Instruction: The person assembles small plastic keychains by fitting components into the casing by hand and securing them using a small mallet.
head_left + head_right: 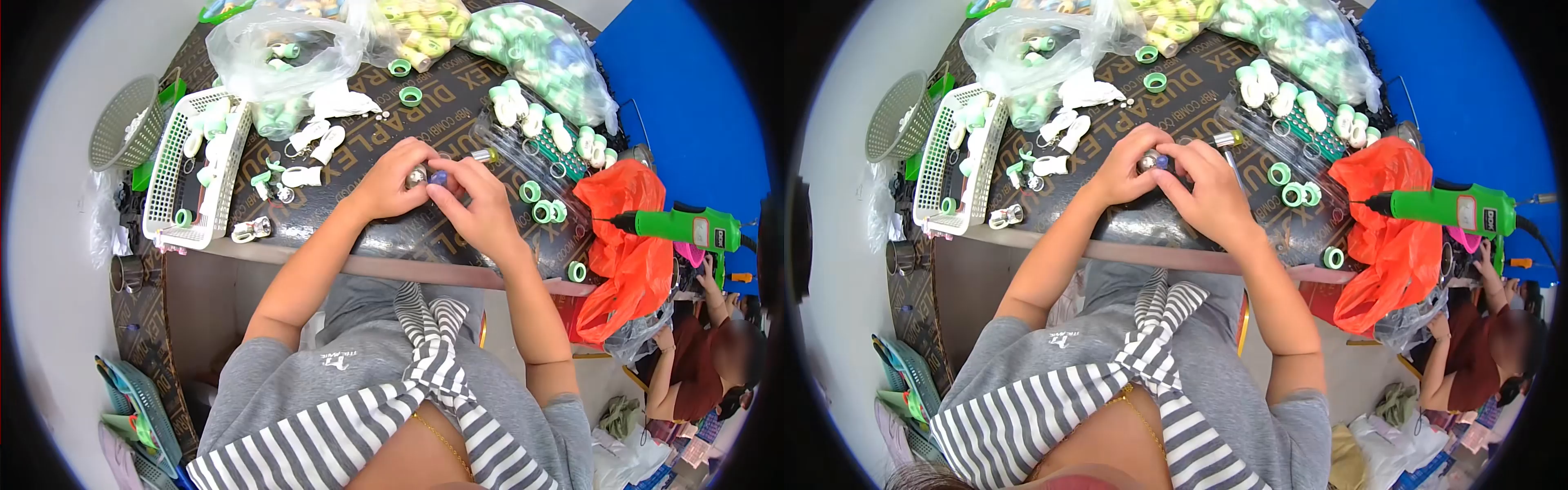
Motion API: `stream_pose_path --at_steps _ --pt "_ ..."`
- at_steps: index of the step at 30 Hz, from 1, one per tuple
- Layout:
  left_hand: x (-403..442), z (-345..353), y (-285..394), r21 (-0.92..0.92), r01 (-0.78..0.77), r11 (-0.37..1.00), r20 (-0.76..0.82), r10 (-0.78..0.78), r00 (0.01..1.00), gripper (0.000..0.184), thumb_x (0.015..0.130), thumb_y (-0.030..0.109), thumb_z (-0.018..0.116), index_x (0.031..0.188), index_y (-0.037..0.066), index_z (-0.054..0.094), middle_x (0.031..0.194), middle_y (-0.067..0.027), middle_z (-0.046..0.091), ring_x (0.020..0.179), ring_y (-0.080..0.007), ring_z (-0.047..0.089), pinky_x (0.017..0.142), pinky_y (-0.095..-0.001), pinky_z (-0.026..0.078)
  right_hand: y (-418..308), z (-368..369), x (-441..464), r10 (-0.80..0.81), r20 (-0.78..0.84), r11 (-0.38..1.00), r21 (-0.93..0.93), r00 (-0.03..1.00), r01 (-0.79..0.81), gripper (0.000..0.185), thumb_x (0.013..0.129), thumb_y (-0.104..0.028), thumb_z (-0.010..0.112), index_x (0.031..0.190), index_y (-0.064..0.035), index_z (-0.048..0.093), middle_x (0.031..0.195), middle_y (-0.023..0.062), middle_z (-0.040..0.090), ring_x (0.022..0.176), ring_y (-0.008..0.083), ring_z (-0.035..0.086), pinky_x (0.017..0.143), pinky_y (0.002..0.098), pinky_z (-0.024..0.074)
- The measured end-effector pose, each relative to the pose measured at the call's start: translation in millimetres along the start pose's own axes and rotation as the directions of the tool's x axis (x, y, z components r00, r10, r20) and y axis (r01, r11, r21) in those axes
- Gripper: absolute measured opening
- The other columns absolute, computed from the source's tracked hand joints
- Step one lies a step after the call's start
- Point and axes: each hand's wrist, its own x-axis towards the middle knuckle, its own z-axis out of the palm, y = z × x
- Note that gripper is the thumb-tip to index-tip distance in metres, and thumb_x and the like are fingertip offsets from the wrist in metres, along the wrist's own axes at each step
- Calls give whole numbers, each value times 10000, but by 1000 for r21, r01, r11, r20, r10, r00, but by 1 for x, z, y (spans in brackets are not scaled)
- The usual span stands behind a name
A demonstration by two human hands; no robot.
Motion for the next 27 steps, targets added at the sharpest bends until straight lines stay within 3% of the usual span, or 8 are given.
stream_pose_path --at_steps 7,9,11,13,16,23,25,27 --pt "4 2 3 62 65 996 15 -66 998 291 690 139 657 946 33 568 892 -119 573 866 -296 553 778 -363 451 7 8 13 33 -178 998 52 983 -24 171 804 -143 649 875 3 596 695 80 520 552 180 489 519 294 414" --pt "4 2 4 -1 201 980 -6 -201 980 311 706 153 689 973 42 574 906 -122 579 837 -289 570 749 -342 463 7 1 18 77 -228 997 23 971 -74 168 805 -149 650 803 6 586 653 75 519 524 168 476 501 292 402" --pt "4 2 -1 -177 266 947 -9 -272 962 288 761 146 682 1008 46 573 922 -77 595 828 -178 578 725 -282 463 8 -3 24 144 -259 988 96 955 -123 193 809 -150 644 741 12 564 634 75 513 515 159 471 495 290 394" --pt "4 5 -4 -502 343 794 41 -374 926 192 854 148 618 1002 42 556 921 -14 591 838 -76 541 721 -233 448 10 -4 28 159 -250 986 97 955 -139 196 802 -146 642 728 14 555 634 77 513 517 162 473 493 290 393" --pt "0 11 -11 -681 356 640 55 -439 897 128 886 152 580 966 58 545 903 9 575 807 -58 528 710 -212 434 14 1 33 152 -225 986 98 962 -133 206 787 -143 639 708 20 539 637 83 515 517 168 477 493 289 392" --pt "3 19 -23 -569 233 789 -205 -410 889 128 903 160 506 884 37 535 753 43 507 667 -25 429 581 -185 352 3 16 48 60 -177 994 103 982 -42 240 791 -228 642 782 9 610 711 105 543 630 211 536 570 324 424" --pt "3 19 -28 -500 199 843 -260 -365 894 125 897 153 507 877 32 534 731 44 500 646 -26 424 563 -190 348 4 22 51 38 -131 992 123 991 -22 230 838 -208 644 824 20 616 778 64 567 661 128 521 606 259 426" --pt "2 16 -32 -420 210 883 -293 -351 889 110 877 122 520 852 19 552 700 35 502 614 -28 414 534 -197 336 4 25 55 48 -101 991 130 994 -35 245 853 -220 627 805 20 617 779 65 571 666 138 528 615 264 430"
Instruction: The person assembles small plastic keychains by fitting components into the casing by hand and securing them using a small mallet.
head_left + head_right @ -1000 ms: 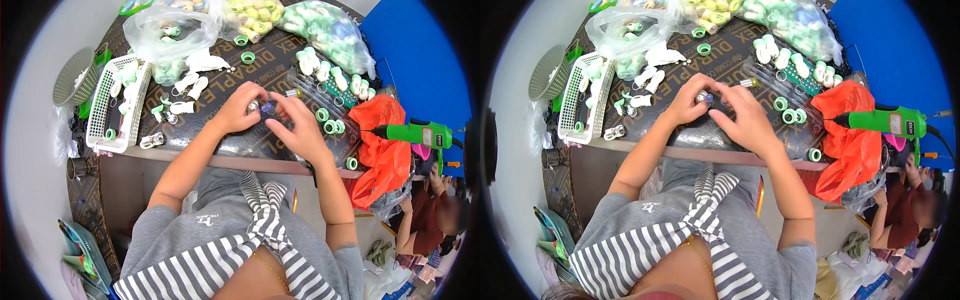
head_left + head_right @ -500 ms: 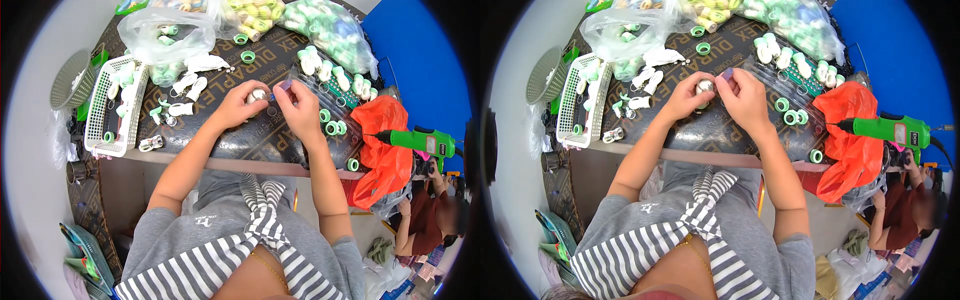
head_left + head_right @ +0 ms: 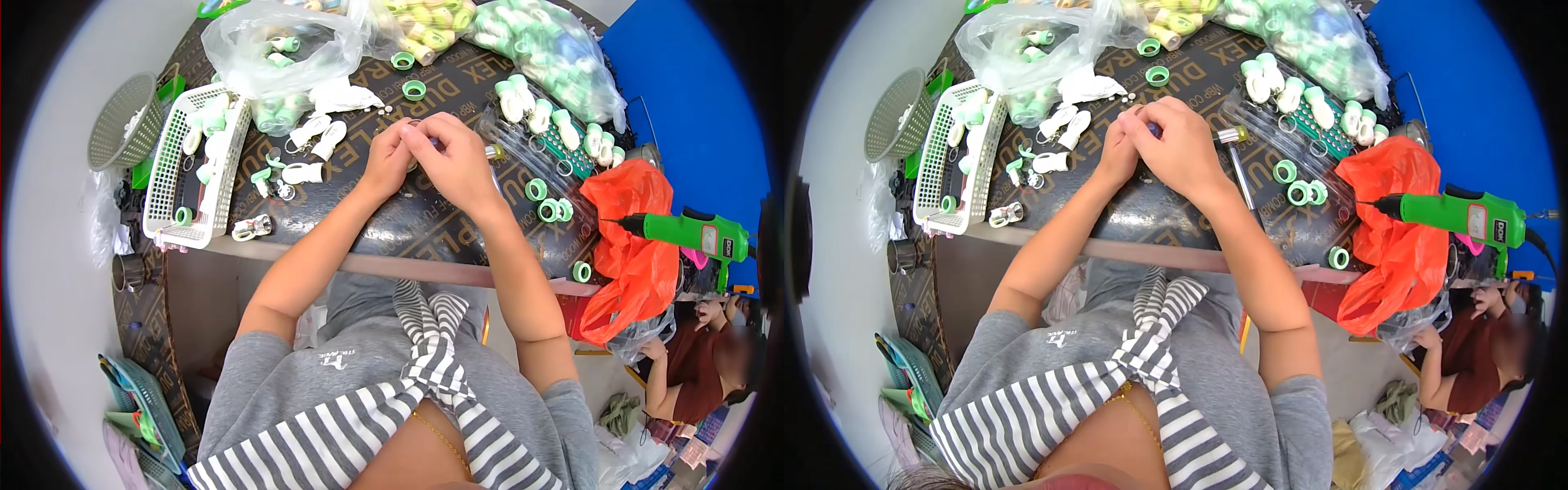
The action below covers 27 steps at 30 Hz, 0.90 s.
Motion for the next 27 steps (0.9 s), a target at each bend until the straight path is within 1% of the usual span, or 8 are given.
stream_pose_path --at_steps 3,8,14,19,21,23,25,27 --pt "0 -2 3 -11 90 996 -68 -91 994 121 861 110 533 815 6 576 696 14 531 611 -44 439 546 -207 357 7 5 3 19 1 999 45 1000 -19 277 862 -234 601 748 18 620 747 96 569 659 206 543 616 304 435" --pt "8 -5 6 312 -260 914 -112 307 945 200 868 129 530 727 -2 584 670 -16 570 622 -79 508 568 -234 410 2 12 4 -24 -30 995 93 999 27 300 860 -235 591 699 16 624 712 127 570 652 271 557 610 345 438" --pt "4 -14 6 -186 246 951 -31 -256 966 210 927 184 493 815 30 581 720 28 562 615 -45 478 543 -196 368 0 21 23 -115 -73 991 54 991 119 333 897 -177 575 632 25 585 689 75 561 630 156 531 577 284 415" --pt "5 -8 13 -185 278 943 -12 -285 958 168 916 149 503 901 20 609 772 19 575 649 -42 476 559 -191 374 -3 21 30 -81 -61 970 222 995 93 311 898 -174 580 655 20 594 660 37 550 587 118 504 539 259 400" --pt "4 -1 7 -50 74 996 -126 -79 989 162 913 138 508 888 13 608 768 11 578 648 -51 485 554 -194 380 -5 22 28 -133 -88 942 299 987 154 303 902 -182 577 670 11 601 631 16 536 563 95 489 518 242 388" --pt "2 -1 7 -103 111 988 -125 -124 984 179 919 142 499 862 7 603 773 2 583 659 -59 506 555 -205 397 -7 22 23 121 128 877 450 984 -167 295 920 -197 558 691 -18 610 574 -23 491 525 53 449 485 214 353" --pt "2 -3 8 -188 277 942 -69 -294 953 203 929 152 482 841 10 598 769 -2 587 665 -67 519 556 -213 408 -3 20 22 148 143 834 513 979 -201 337 900 -269 582 690 -8 616 609 3 535 591 61 459 543 240 391" --pt "1 -2 11 -146 232 962 -58 -243 968 218 936 167 479 836 15 599 764 0 588 665 -63 516 560 -212 409 -1 18 19 48 206 856 496 977 -147 319 938 -235 531 695 -35 583 558 -50 437 495 26 343 450 195 259"
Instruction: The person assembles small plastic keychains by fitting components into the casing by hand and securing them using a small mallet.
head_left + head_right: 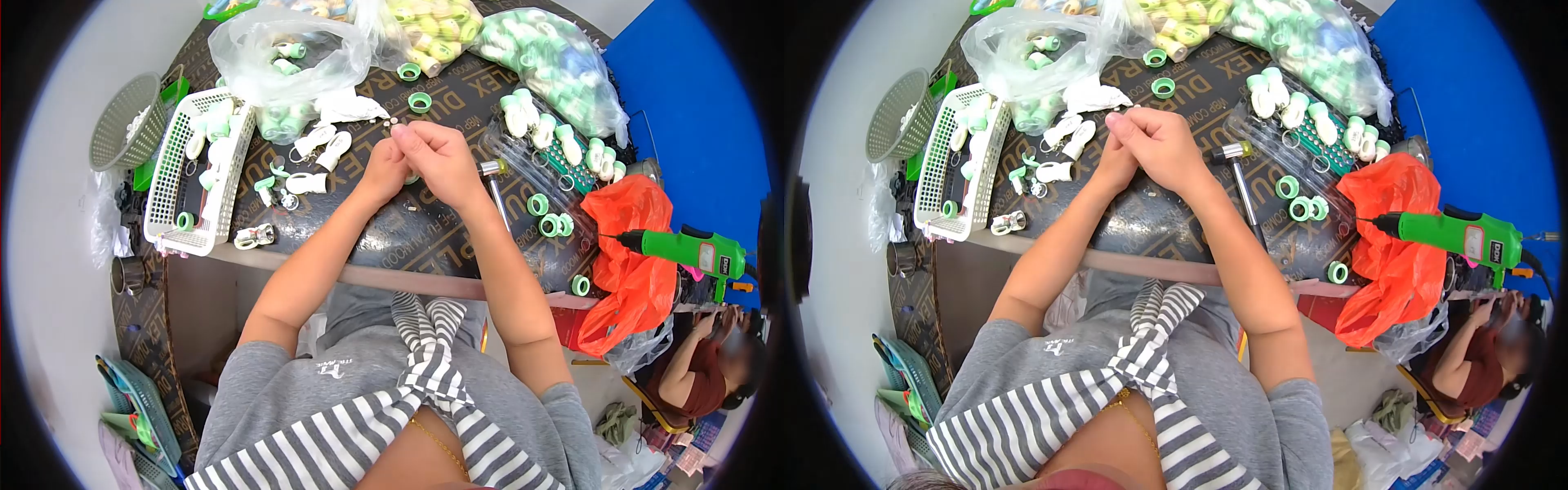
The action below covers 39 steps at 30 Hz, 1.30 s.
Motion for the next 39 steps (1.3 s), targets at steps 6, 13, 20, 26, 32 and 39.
stream_pose_path --at_steps 6,13,20,26,32,39 --pt "5 -6 2 -83 -29 996 167 42 985 256 943 220 498 779 48 593 731 24 586 646 -36 496 563 -192 393 1 -13 -12 57 28 982 178 998 -61 332 915 -216 556 661 -2 571 602 -30 504 575 48 429 525 220 355" --pt "16 -19 -8 -35 74 997 314 -60 947 288 911 262 557 691 78 581 670 31 565 654 -47 491 621 -196 389 2 -24 -34 -28 -105 999 34 994 32 319 903 -166 555 627 -7 563 549 -32 492 518 34 406 477 212 318" --pt "19 -17 6 -71 26 997 418 6 908 341 901 252 563 614 68 580 645 0 560 742 -107 545 856 -277 424 18 -33 -48 -137 -118 987 -99 984 126 363 882 -72 523 533 -10 444 512 11 462 465 84 407 446 248 313" --pt "26 -19 5 -80 65 995 496 -17 868 332 893 219 560 601 62 578 631 -5 560 710 -115 543 873 -298 440 28 -40 -59 -189 -110 967 -195 976 165 359 873 -58 523 530 -1 434 511 28 477 467 92 422 452 249 330" --pt "25 -17 4 -59 46 997 468 -14 884 362 888 203 531 554 66 532 611 -19 525 673 -144 508 853 -355 434 32 -41 -68 -177 -124 974 -167 976 155 332 854 -50 532 539 5 445 530 40 504 465 100 431 454 246 341" --pt "8 12 3 314 -225 922 305 126 944 366 881 248 572 572 52 559 592 -18 535 560 -98 463 544 -260 382 30 -3 -81 -518 221 642 -538 826 546 316 732 -97 673 515 -90 444 498 57 449 474 237 482 479 345 388"
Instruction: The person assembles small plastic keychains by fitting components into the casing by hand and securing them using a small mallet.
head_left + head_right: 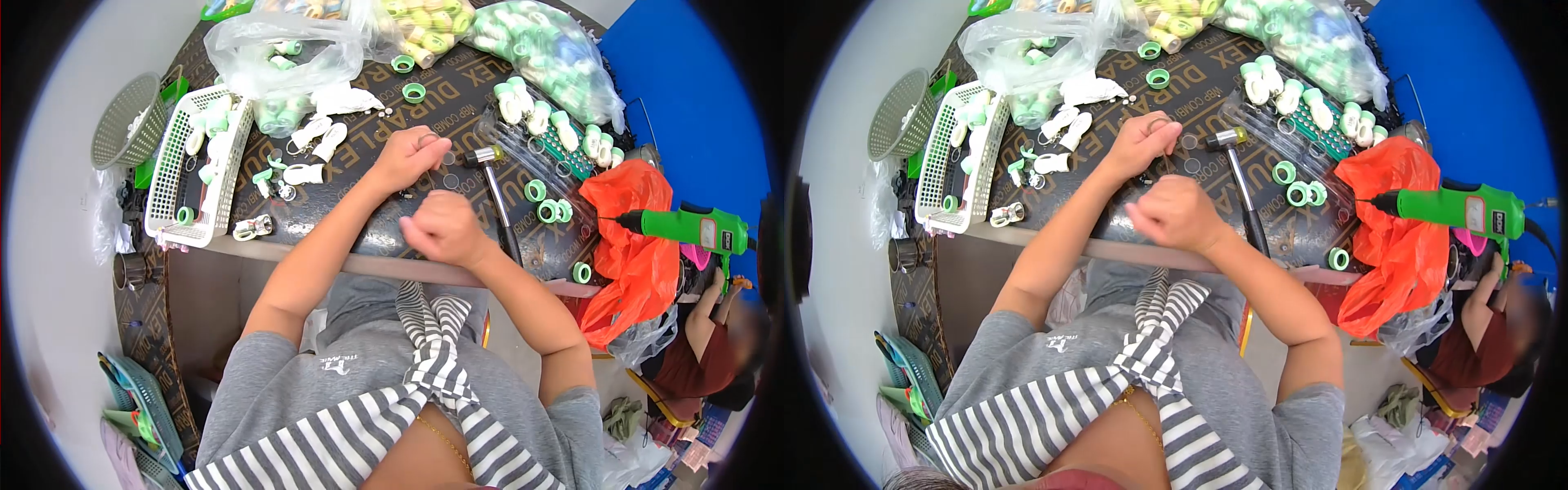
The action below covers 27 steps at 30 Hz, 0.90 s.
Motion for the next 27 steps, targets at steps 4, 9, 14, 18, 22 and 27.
stream_pose_path --at_steps 4,9,14,18,22,27 --pt "-1 5 4 2 19 1000 -54 -18 998 375 890 244 553 572 45 557 583 -32 503 601 -116 474 576 -274 386 -9 16 13 -94 27 987 -126 995 97 299 694 -115 695 520 -99 452 504 39 456 475 221 489 470 347 390" --pt "0 2 -7 -101 31 994 -85 -40 996 382 894 246 545 576 36 561 599 -33 501 607 -121 467 585 -278 383 -10 24 17 -117 174 981 -131 978 141 244 682 -136 676 526 -102 491 503 24 497 487 209 518 487 343 414" --pt "0 -1 -7 -58 60 996 -18 -61 998 334 940 216 497 658 46 549 671 16 526 656 -68 451 634 -223 376 -8 28 7 -92 256 985 -119 962 126 195 653 -139 667 532 -99 521 515 21 530 496 210 536 511 344 430" --pt "1 -1 -8 -93 66 993 1 -67 998 338 943 236 497 664 52 549 671 16 530 652 -62 449 624 -220 373 -9 26 6 -53 198 992 -105 979 75 229 672 -122 668 512 -88 507 514 33 523 496 214 536 517 342 431" --pt "1 -6 -1 -279 185 942 25 -186 982 381 933 290 512 639 52 558 633 12 509 607 -67 440 577 -227 369 -16 2 20 106 -82 994 46 991 -103 294 707 -68 671 497 -70 466 487 56 472 458 219 490 456 334 380" --pt "0 0 -4 -247 182 952 42 -177 983 377 948 274 494 646 55 548 656 21 519 623 -59 441 582 -221 362 -19 4 10 415 -391 898 324 822 -299 326 732 -19 647 510 -33 410 477 54 397 406 209 376 409 311 285"
